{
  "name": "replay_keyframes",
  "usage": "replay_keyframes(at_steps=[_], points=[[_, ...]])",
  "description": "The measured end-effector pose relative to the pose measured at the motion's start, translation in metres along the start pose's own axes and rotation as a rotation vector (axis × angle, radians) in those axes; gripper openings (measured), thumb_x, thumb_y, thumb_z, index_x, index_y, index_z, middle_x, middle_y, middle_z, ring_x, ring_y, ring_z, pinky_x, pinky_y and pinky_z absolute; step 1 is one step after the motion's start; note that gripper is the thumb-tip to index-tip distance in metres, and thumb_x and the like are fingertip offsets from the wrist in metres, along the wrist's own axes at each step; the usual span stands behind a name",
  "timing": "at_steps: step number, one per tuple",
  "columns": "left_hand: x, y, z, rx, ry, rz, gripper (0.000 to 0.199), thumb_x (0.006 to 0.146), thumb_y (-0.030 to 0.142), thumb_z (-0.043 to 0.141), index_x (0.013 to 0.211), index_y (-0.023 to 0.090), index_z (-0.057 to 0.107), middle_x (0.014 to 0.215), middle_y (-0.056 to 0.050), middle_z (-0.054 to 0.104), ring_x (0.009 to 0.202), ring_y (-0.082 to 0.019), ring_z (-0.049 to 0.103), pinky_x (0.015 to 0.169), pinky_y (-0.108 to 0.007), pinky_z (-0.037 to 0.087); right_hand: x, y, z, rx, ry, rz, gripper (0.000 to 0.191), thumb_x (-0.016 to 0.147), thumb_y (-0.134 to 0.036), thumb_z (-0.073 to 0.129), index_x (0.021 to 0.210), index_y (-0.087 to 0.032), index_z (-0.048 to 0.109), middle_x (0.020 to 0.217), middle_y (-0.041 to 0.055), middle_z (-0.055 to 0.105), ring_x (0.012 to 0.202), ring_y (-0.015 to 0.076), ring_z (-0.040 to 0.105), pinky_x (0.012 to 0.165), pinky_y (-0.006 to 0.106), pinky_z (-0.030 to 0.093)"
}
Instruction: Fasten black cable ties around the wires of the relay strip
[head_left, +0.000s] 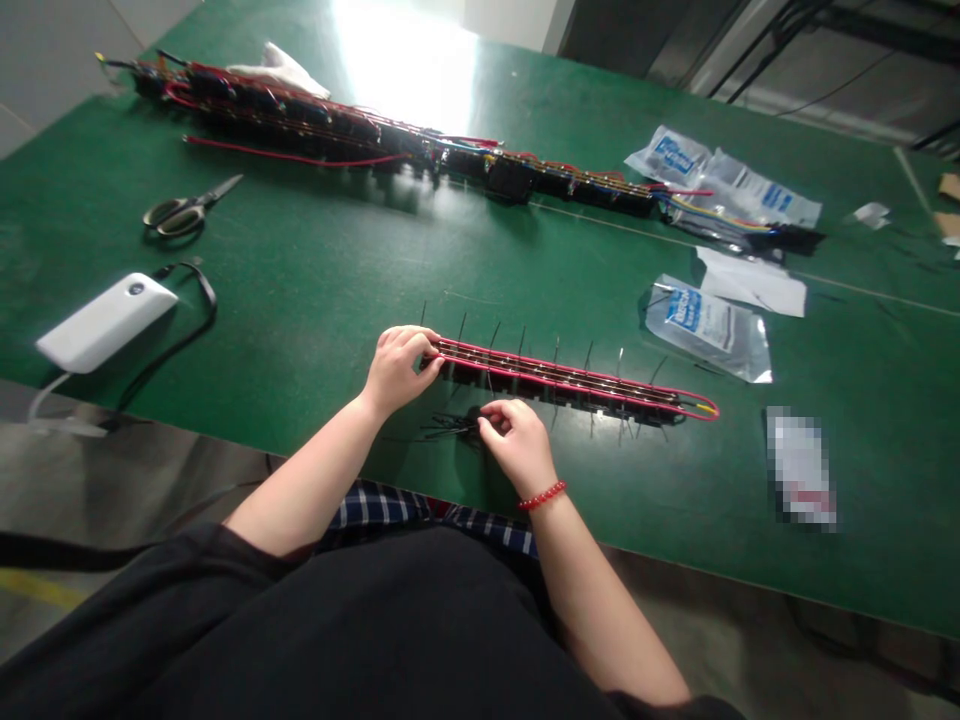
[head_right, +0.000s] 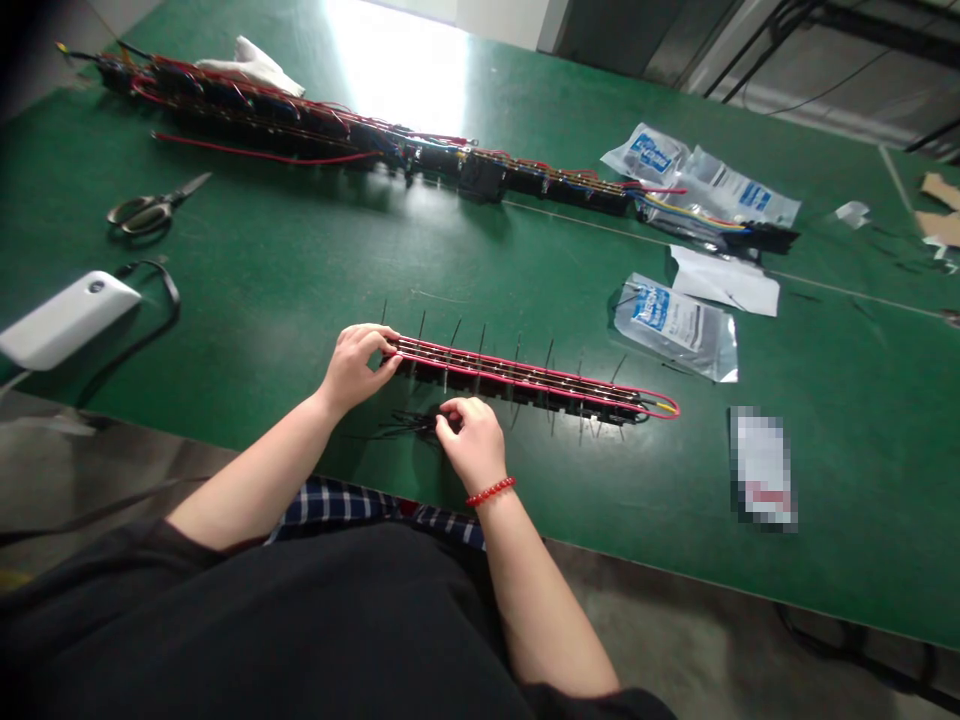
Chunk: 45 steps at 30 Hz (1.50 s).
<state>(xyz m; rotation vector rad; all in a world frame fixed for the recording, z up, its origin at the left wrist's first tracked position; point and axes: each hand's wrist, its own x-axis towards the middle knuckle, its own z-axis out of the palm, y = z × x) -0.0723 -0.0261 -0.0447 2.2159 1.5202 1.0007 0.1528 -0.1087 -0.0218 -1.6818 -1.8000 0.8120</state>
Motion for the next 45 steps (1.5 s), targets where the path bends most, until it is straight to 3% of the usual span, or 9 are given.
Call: replay_keyframes(at_steps=[7,12,21,28,45], points=[[0.0,-0.002,0.001,0.0,0.006,0.014,0.009,0.086,0.026,0.066,0.083,0.024,0.058,0.111,-0.001,0.071,0.109,-0.021,0.063,0.103,-0.042,0.041,0.003,0.0,0.002,-0.083,-0.051,0.01,0.002,0.081,-0.022,0.065,0.081,-0.021,0.067,0.081,0.0032,0.064,0.079,0.0197,0.06,0.074,0.034,0.049],[0.0,-0.001,0.001,0.002,0.005,0.004,0.008,0.087,0.027,0.066,0.084,0.024,0.059,0.11,-0.001,0.072,0.11,-0.021,0.063,0.102,-0.043,0.041,0.003,-0.003,0.003,-0.059,-0.035,0.02,0.008,0.082,-0.019,0.063,0.075,-0.022,0.067,0.08,0.0031,0.066,0.08,0.0198,0.06,0.076,0.034,0.049],[0.001,0.0,-0.001,-0.01,-0.001,0.001,0.006,0.087,0.026,0.065,0.085,0.024,0.06,0.109,-0.001,0.072,0.109,-0.021,0.063,0.103,-0.042,0.041,0.002,-0.004,-0.008,0.231,0.0,0.147,0.012,0.08,-0.031,0.065,0.077,-0.02,0.071,0.079,0.0044,0.069,0.066,0.017,0.058,0.063,0.032,0.049],[0.001,0.002,-0.002,-0.017,0.009,0.01,0.006,0.087,0.026,0.065,0.085,0.024,0.059,0.109,-0.001,0.072,0.109,-0.021,0.064,0.102,-0.042,0.042,0.001,-0.002,-0.018,0.437,-0.041,0.215,0.02,0.079,-0.04,0.07,0.081,-0.02,0.07,0.077,0.0041,0.069,0.069,0.0178,0.061,0.066,0.032,0.051],[0.001,0.003,-0.001,-0.004,0.013,0.005,0.006,0.086,0.026,0.066,0.085,0.024,0.06,0.109,-0.002,0.072,0.109,-0.022,0.064,0.102,-0.043,0.042,0.001,0.028,-0.022,0.652,0.06,0.182,0.022,0.074,-0.042,0.077,0.081,-0.021,0.071,0.078,0.0031,0.072,0.071,0.0168,0.065,0.07,0.033,0.054]])
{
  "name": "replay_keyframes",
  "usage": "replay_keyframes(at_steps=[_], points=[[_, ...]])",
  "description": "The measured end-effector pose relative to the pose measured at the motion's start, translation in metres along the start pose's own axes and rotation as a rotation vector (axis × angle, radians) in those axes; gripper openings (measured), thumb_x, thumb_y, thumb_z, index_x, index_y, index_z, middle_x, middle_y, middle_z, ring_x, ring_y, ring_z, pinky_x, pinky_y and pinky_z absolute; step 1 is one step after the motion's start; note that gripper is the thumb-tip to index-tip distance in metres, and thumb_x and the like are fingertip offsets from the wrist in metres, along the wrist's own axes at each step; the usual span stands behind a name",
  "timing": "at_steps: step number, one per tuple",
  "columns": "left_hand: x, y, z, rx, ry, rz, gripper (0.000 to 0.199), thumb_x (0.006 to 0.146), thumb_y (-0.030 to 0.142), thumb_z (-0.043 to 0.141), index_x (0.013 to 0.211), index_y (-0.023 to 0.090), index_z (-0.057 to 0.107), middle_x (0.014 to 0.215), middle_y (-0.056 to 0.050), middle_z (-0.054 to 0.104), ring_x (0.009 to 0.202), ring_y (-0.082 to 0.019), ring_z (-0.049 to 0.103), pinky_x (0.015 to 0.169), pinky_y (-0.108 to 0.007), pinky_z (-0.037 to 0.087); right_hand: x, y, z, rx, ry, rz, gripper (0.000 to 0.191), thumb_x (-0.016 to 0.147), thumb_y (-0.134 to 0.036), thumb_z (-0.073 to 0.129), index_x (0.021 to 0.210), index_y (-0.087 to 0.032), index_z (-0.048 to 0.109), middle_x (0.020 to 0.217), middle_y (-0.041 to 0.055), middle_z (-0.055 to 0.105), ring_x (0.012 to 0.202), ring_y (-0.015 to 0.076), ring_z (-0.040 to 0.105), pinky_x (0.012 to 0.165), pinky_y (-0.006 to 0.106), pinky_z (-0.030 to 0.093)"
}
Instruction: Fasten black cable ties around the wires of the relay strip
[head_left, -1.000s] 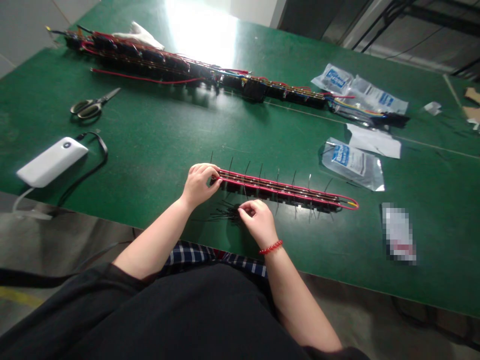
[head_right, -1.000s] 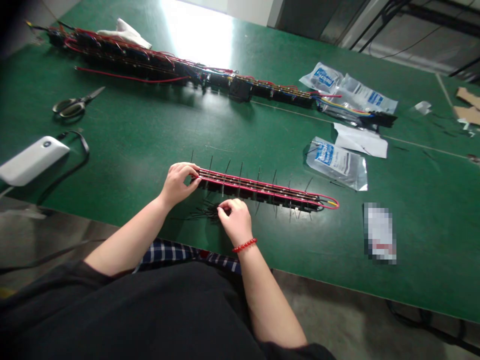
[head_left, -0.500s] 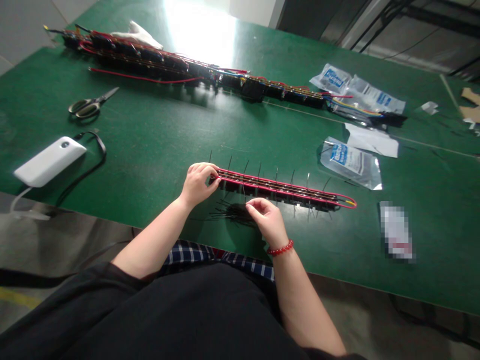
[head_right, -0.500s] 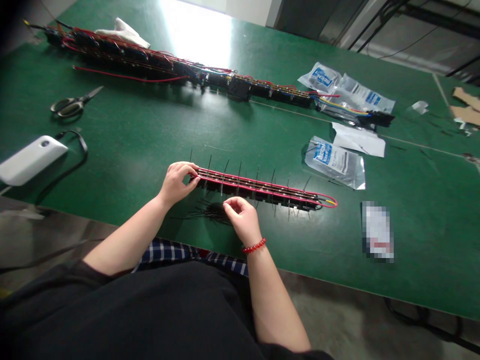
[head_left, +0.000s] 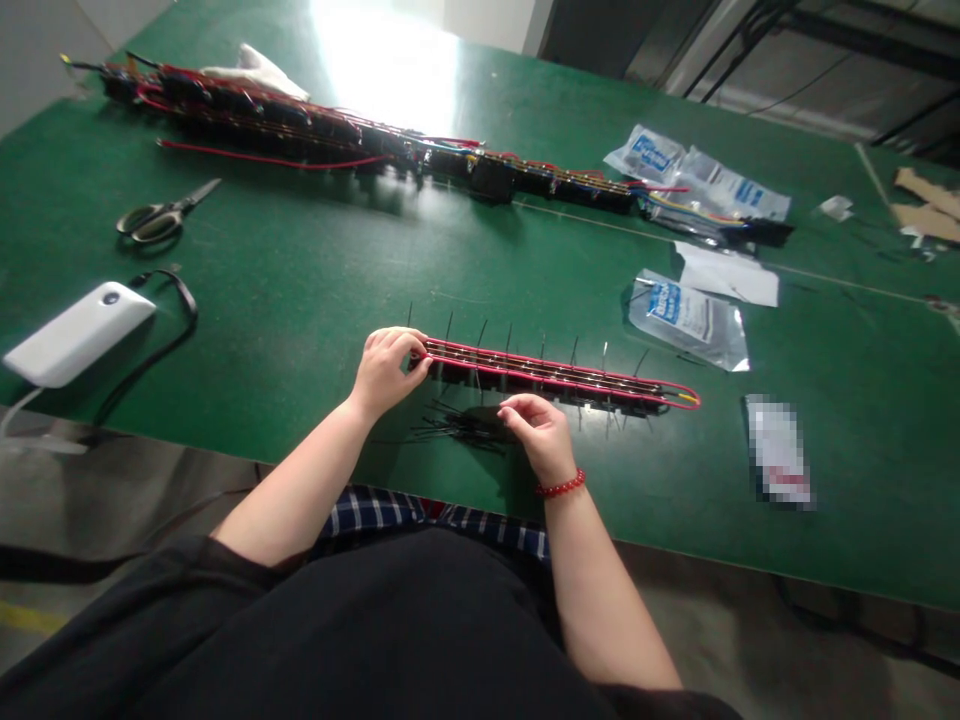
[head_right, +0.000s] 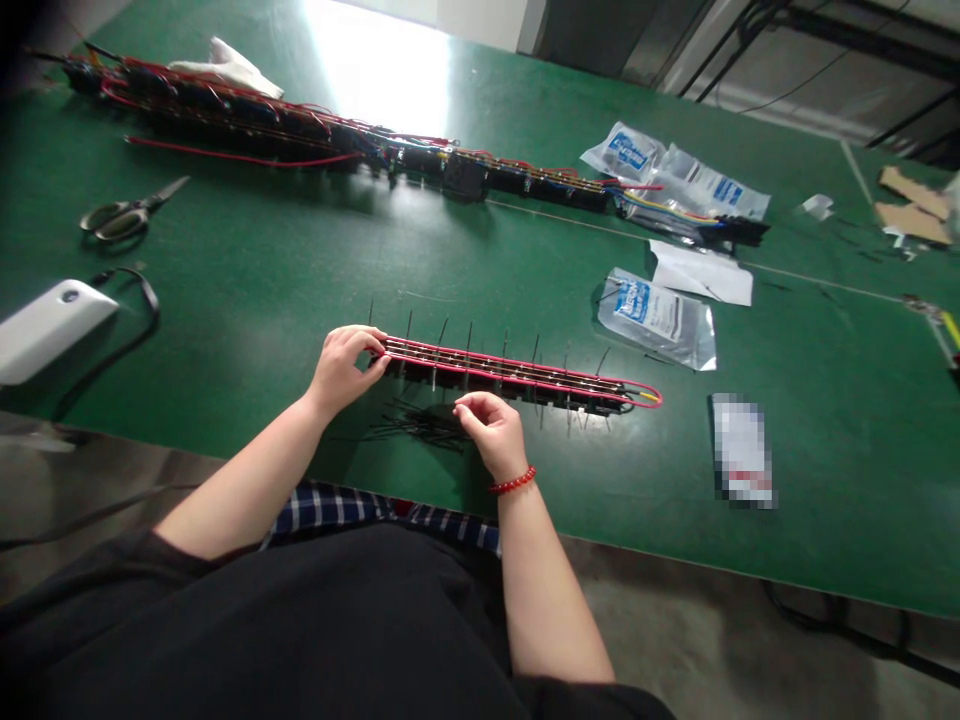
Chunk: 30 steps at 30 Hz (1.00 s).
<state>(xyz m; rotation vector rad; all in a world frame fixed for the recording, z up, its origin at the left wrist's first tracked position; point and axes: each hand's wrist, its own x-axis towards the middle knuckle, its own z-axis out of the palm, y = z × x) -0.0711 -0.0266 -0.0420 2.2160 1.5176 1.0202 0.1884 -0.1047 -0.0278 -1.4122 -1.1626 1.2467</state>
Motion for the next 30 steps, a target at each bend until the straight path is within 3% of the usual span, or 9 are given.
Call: replay_keyframes(at_steps=[5,12,16,30], points=[[-0.0006,-0.0002,0.0001,0.0,0.013,0.018,0.007,0.086,0.026,0.066,0.085,0.024,0.059,0.108,-0.002,0.072,0.108,-0.022,0.064,0.102,-0.043,0.043,-0.0011,0.0018,0.0012,0.01,0.001,0.007,0.024,0.077,-0.044,0.074,0.086,-0.021,0.072,0.078,0.0035,0.073,0.069,0.0163,0.065,0.063,0.031,0.053],[-0.0013,-0.0005,0.0004,0.021,0.011,0.024,0.007,0.087,0.026,0.065,0.086,0.024,0.058,0.109,-0.002,0.071,0.108,-0.022,0.064,0.102,-0.042,0.043,-0.0017,0.0016,0.0024,0.085,0.007,0.004,0.024,0.082,-0.044,0.071,0.091,-0.021,0.068,0.079,0.0023,0.074,0.05,0.0096,0.052,0.05,0.026,0.046],[-0.0013,-0.0003,0.0005,0.02,0.026,0.042,0.007,0.087,0.025,0.066,0.085,0.024,0.058,0.108,-0.002,0.071,0.107,-0.021,0.064,0.101,-0.041,0.042,-0.0016,0.0035,-0.0001,0.132,0.009,0.012,0.027,0.082,-0.045,0.073,0.091,-0.021,0.066,0.078,0.0015,0.074,0.05,0.0092,0.054,0.048,0.024,0.046],[-0.0004,0.0011,-0.0005,0.012,0.015,0.026,0.006,0.087,0.025,0.065,0.085,0.023,0.06,0.109,-0.002,0.072,0.108,-0.021,0.064,0.101,-0.04,0.042,0.001,0.0056,-0.0025,0.177,-0.033,0.065,0.036,0.073,-0.042,0.083,0.098,-0.022,0.067,0.084,0.0031,0.076,0.069,0.0146,0.069,0.068,0.031,0.058]])
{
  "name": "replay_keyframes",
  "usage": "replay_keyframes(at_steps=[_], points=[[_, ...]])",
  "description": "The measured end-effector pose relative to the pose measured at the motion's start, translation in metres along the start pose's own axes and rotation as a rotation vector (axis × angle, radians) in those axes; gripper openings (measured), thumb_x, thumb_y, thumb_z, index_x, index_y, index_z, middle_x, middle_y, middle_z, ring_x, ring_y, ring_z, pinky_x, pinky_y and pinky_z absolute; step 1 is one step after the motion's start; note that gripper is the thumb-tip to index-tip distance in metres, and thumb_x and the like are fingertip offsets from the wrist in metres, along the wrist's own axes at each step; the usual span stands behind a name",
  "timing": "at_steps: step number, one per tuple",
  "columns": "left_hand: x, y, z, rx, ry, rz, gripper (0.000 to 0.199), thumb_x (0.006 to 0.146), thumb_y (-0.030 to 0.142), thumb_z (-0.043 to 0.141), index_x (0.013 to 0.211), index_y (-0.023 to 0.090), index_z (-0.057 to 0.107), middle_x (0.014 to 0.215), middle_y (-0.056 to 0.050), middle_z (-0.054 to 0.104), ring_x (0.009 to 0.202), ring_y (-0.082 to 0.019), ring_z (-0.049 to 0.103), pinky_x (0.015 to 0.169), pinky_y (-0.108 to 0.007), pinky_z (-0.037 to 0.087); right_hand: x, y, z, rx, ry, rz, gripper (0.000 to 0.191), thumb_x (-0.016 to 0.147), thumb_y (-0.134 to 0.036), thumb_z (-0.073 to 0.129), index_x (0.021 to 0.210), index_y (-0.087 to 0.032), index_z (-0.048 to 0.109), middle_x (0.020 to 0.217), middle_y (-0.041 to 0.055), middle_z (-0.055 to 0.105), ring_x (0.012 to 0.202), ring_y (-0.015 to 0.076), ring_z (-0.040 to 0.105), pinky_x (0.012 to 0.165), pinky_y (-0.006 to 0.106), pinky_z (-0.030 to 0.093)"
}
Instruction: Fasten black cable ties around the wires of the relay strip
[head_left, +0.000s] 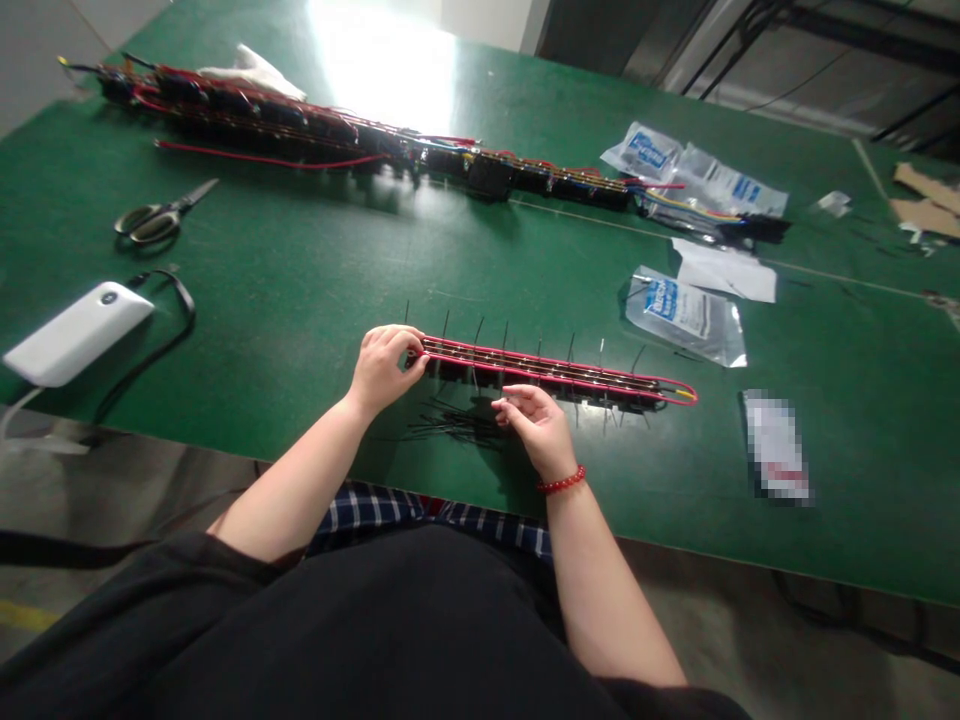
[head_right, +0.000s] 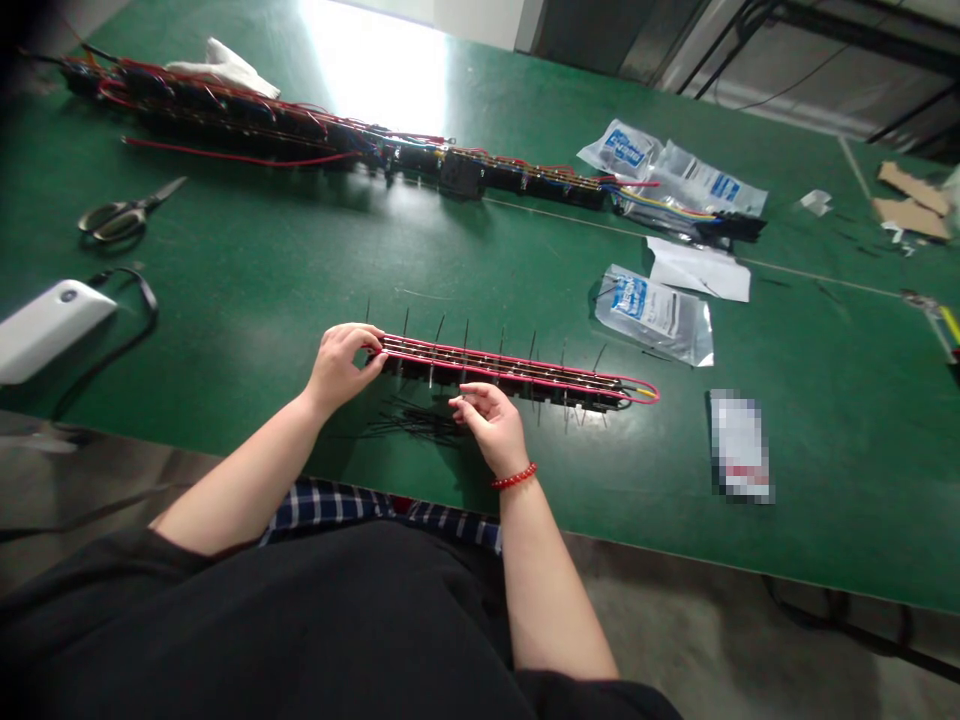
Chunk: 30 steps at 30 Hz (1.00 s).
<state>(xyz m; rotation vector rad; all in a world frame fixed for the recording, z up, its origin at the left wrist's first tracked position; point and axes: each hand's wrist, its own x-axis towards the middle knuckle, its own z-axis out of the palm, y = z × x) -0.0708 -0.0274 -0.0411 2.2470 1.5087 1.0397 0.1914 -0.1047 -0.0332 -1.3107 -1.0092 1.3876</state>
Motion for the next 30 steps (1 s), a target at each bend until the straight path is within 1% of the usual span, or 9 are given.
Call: replay_keyframes(at_steps=[4,9,12,16,19,22,26,30], points=[[0.0,0.0,0.0,-0.002,-0.005,-0.008,0.006,0.087,0.025,0.065,0.086,0.023,0.06,0.109,-0.002,0.072,0.108,-0.021,0.064,0.101,-0.04,0.041,-0.001,-0.003,0.002,0.004,0.031,-0.006,0.033,0.073,-0.044,0.083,0.088,-0.02,0.067,0.082,0.0039,0.076,0.067,0.014,0.068,0.064,0.03,0.058],[0.0,0.0,0.0,-0.006,0.007,-0.002,0.006,0.087,0.025,0.066,0.086,0.023,0.06,0.109,-0.001,0.072,0.108,-0.02,0.064,0.101,-0.04,0.041,-0.005,-0.015,0.004,0.015,0.015,-0.03,0.028,0.077,-0.044,0.08,0.088,-0.021,0.067,0.082,0.0034,0.077,0.067,0.0139,0.069,0.059,0.026,0.056],[0.0,0.0,0.0,-0.009,0.007,-0.004,0.006,0.087,0.025,0.066,0.086,0.023,0.06,0.108,-0.002,0.072,0.107,-0.021,0.064,0.101,-0.04,0.041,-0.006,-0.028,0.005,-0.017,0.005,-0.117,0.024,0.08,-0.041,0.078,0.089,-0.022,0.067,0.08,0.003,0.077,0.073,0.0159,0.071,0.057,0.025,0.056],[0.0,-0.003,0.001,-0.016,0.006,-0.003,0.011,0.087,0.026,0.066,0.08,0.022,0.058,0.108,-0.002,0.072,0.106,-0.021,0.064,0.1,-0.04,0.042,0.001,-0.054,0.011,-0.054,0.056,-0.272,0.018,0.083,-0.038,0.076,0.089,-0.024,0.066,0.079,0.0007,0.075,0.078,0.0163,0.073,0.058,0.025,0.057],[0.0,-0.006,0.003,-0.018,0.019,0.024,0.014,0.086,0.026,0.066,0.076,0.022,0.057,0.108,-0.002,0.072,0.107,-0.02,0.064,0.099,-0.04,0.043,0.014,-0.07,0.02,-0.045,0.063,-0.324,0.017,0.083,-0.037,0.076,0.09,-0.025,0.066,0.085,0.0002,0.075,0.074,0.0145,0.071,0.058,0.025,0.059],[0.0,-0.008,0.005,-0.019,0.026,0.043,0.014,0.085,0.026,0.067,0.076,0.022,0.058,0.108,-0.001,0.072,0.106,-0.02,0.065,0.099,-0.04,0.042,0.034,-0.076,0.034,-0.047,0.054,-0.321,0.019,0.081,-0.038,0.078,0.088,-0.024,0.067,0.089,0.0005,0.075,0.073,0.0135,0.07,0.064,0.028,0.062],[0.0,-0.008,0.004,-0.01,0.004,0.021,0.012,0.084,0.025,0.067,0.075,0.022,0.058,0.108,-0.001,0.073,0.107,-0.02,0.064,0.1,-0.041,0.042,0.064,-0.068,0.055,-0.043,0.016,-0.282,0.021,0.077,-0.039,0.08,0.086,-0.024,0.068,0.079,-0.0012,0.072,0.072,0.0136,0.071,0.072,0.03,0.063],[0.001,-0.006,0.003,-0.001,-0.006,0.005,0.012,0.085,0.026,0.066,0.076,0.022,0.059,0.109,-0.002,0.072,0.108,-0.021,0.064,0.1,-0.041,0.043,0.091,-0.055,0.07,-0.049,-0.012,-0.277,0.023,0.076,-0.042,0.079,0.085,-0.024,0.067,0.077,-0.0016,0.071,0.074,0.0148,0.072,0.073,0.031,0.062]])
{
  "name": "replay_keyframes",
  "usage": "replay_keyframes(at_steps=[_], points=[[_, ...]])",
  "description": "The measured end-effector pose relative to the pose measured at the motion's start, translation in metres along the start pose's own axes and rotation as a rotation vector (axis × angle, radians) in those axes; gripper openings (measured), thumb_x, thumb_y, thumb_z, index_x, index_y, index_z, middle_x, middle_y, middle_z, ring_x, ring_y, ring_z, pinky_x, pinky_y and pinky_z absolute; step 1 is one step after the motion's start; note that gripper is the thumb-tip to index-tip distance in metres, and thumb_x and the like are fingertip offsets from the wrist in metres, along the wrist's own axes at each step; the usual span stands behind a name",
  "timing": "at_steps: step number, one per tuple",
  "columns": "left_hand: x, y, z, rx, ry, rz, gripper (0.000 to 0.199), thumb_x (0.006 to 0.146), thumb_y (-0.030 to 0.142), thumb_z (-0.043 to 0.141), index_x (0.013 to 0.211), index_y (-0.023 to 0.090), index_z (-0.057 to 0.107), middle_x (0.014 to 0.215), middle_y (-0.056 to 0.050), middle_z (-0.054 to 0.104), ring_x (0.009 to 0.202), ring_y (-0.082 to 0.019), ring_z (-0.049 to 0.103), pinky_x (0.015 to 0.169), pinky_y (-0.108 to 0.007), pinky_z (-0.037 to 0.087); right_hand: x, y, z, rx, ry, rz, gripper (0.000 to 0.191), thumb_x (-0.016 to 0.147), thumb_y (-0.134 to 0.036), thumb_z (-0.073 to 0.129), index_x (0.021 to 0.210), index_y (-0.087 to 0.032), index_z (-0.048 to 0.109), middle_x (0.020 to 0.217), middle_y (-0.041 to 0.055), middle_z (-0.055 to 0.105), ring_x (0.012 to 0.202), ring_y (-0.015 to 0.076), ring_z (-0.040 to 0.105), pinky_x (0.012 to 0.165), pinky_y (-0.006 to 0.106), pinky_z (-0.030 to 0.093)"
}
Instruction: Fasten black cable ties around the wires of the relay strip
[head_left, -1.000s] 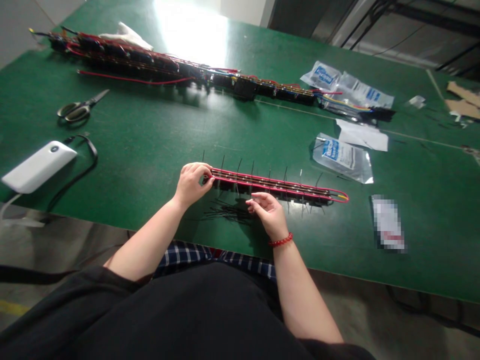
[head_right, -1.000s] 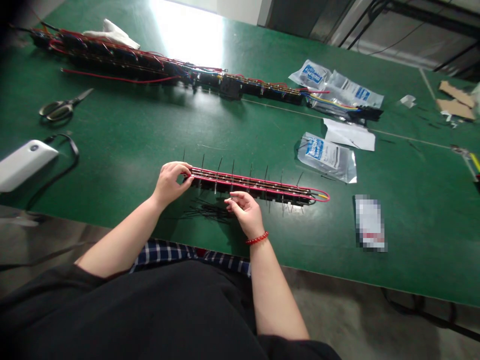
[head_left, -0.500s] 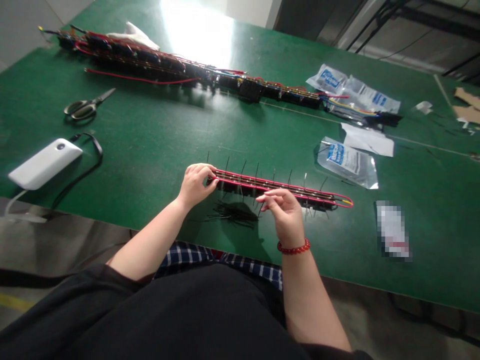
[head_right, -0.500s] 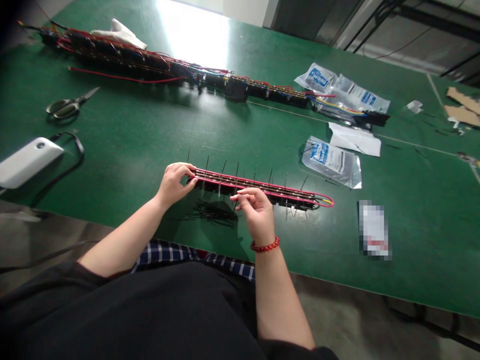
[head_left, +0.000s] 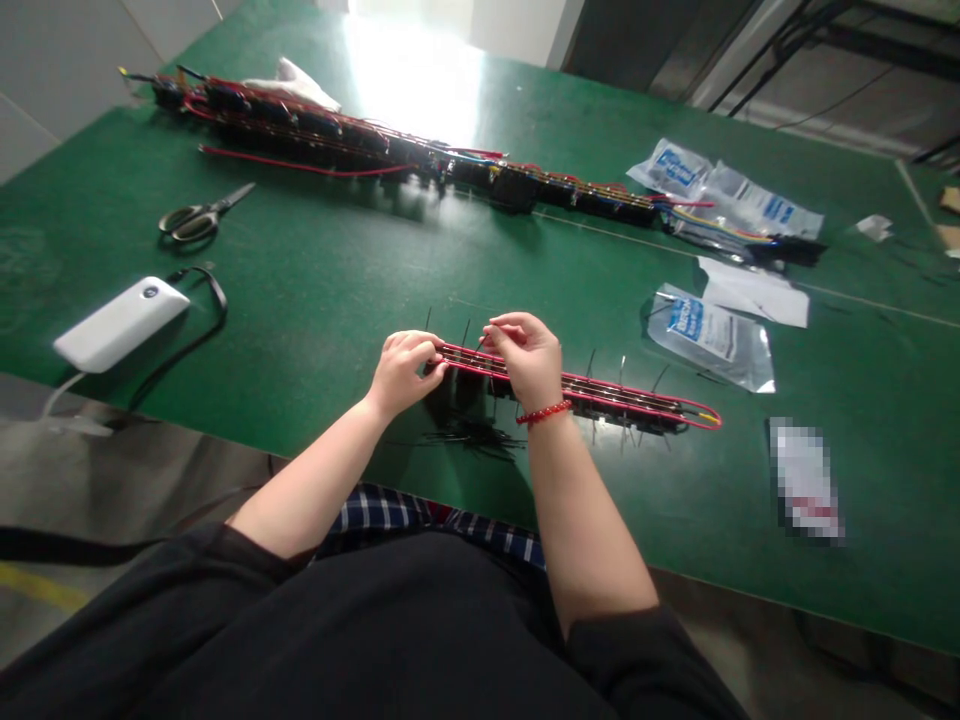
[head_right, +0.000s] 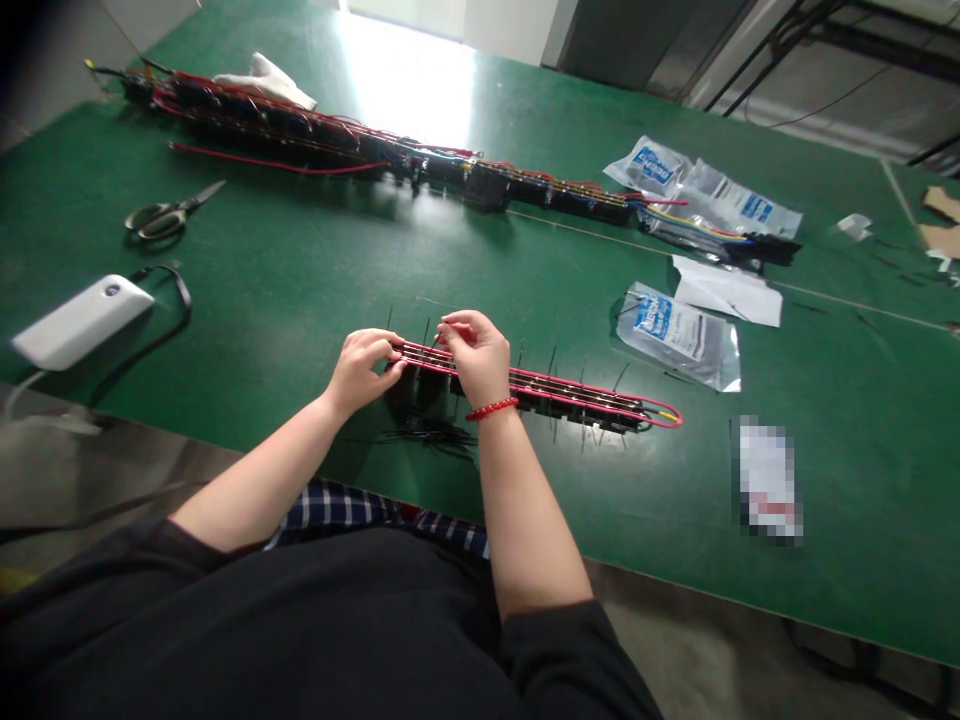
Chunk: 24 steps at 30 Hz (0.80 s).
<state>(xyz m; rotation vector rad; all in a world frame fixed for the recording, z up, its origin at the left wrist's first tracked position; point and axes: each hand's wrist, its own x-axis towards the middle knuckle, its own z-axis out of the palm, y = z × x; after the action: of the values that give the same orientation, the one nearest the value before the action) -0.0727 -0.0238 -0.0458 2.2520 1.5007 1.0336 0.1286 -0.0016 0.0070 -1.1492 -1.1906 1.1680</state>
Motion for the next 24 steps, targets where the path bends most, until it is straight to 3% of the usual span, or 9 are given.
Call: replay_keyframes(at_steps=[5,13,24], points=[[0.0,0.001,-0.001,-0.003,-0.001,0.0,0.012,0.085,0.027,0.065,0.075,0.022,0.059,0.109,-0.002,0.072,0.108,-0.02,0.064,0.102,-0.04,0.042,0.013,0.015,0.007,-0.08,0.002,-0.019,0.022,0.082,-0.045,0.071,0.089,-0.025,0.065,0.082,-0.0006,0.071,0.078,0.0147,0.072,0.076,0.031,0.062],[0.001,0.003,-0.002,-0.004,-0.02,-0.022,0.012,0.085,0.026,0.065,0.075,0.023,0.06,0.11,-0.002,0.072,0.109,-0.021,0.063,0.102,-0.041,0.042,0.01,0.034,0.007,-0.224,-0.006,0.006,0.019,0.084,-0.043,0.065,0.091,-0.025,0.067,0.08,-0.0006,0.072,0.075,0.016,0.072,0.072,0.03,0.059],[0.0,0.002,-0.001,0.011,0.003,0.011,0.01,0.083,0.027,0.066,0.08,0.023,0.058,0.109,-0.002,0.071,0.107,-0.021,0.063,0.1,-0.041,0.042,0.01,0.022,0.006,-0.582,-0.069,-0.195,0.007,0.08,-0.022,0.066,0.077,-0.022,0.072,0.089,0.0049,0.07,0.09,0.02,0.065,0.086,0.035,0.053]])
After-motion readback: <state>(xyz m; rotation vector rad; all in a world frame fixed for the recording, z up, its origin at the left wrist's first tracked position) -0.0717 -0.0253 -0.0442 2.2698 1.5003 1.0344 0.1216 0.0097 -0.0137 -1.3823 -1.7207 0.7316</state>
